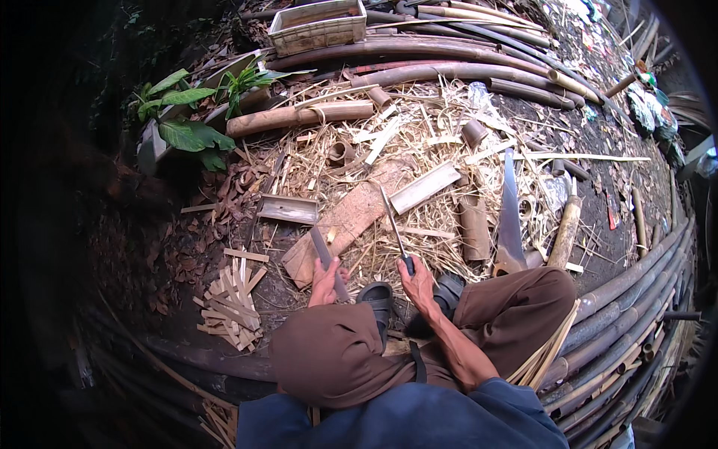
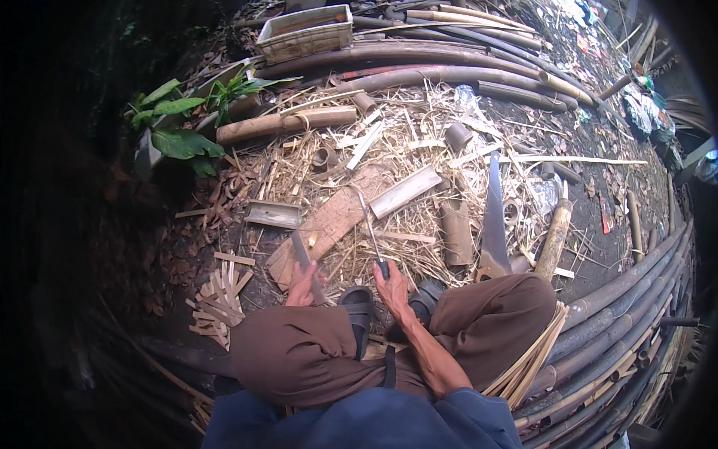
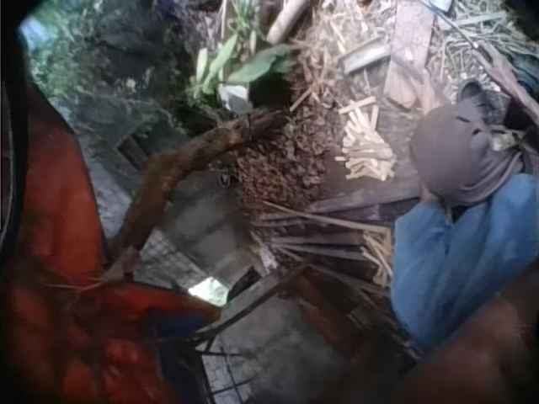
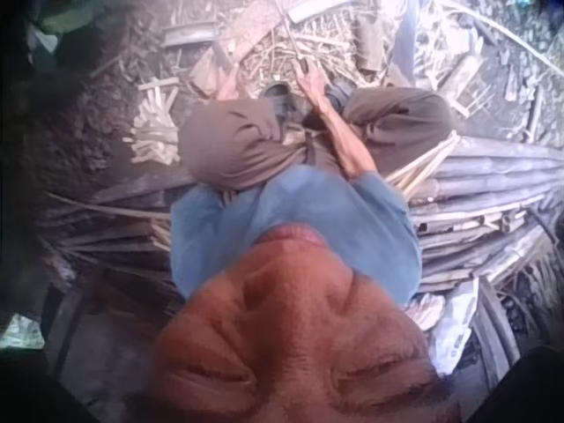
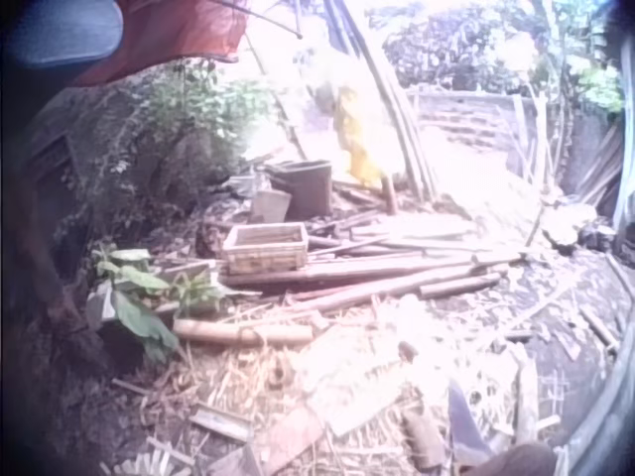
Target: The person sits on the ground and repeatedly uses a knife to split small pieces of wood into thinner slats. The person holds each piece with one hand and strikes it with the knife blade to separate it, then places the resulting slats into a growing pile.
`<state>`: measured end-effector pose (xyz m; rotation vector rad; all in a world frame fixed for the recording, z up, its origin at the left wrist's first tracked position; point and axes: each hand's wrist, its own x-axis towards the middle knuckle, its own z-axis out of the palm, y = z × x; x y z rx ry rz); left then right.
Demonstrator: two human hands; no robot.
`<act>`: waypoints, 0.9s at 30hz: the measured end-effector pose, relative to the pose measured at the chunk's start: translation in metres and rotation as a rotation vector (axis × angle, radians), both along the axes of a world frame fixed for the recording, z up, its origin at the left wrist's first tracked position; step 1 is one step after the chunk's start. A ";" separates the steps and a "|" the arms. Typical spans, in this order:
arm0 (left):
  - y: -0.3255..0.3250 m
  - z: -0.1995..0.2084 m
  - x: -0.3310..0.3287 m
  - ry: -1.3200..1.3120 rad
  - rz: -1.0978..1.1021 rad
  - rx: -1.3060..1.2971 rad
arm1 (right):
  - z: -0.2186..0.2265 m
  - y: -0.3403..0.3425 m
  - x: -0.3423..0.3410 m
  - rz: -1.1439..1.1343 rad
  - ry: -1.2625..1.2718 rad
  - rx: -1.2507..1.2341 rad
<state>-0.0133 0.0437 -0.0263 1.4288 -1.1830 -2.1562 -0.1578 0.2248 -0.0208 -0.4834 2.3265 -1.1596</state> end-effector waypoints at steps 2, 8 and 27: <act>-0.025 -0.034 0.044 -0.057 -0.056 -0.077 | 0.018 -0.016 0.010 0.081 0.174 -0.281; -0.027 0.069 0.001 0.209 0.043 0.014 | 0.042 -0.048 -0.035 0.319 0.338 -0.044; -0.002 0.156 0.053 0.086 -0.347 -0.336 | -0.010 -0.061 -0.125 0.262 0.519 -0.044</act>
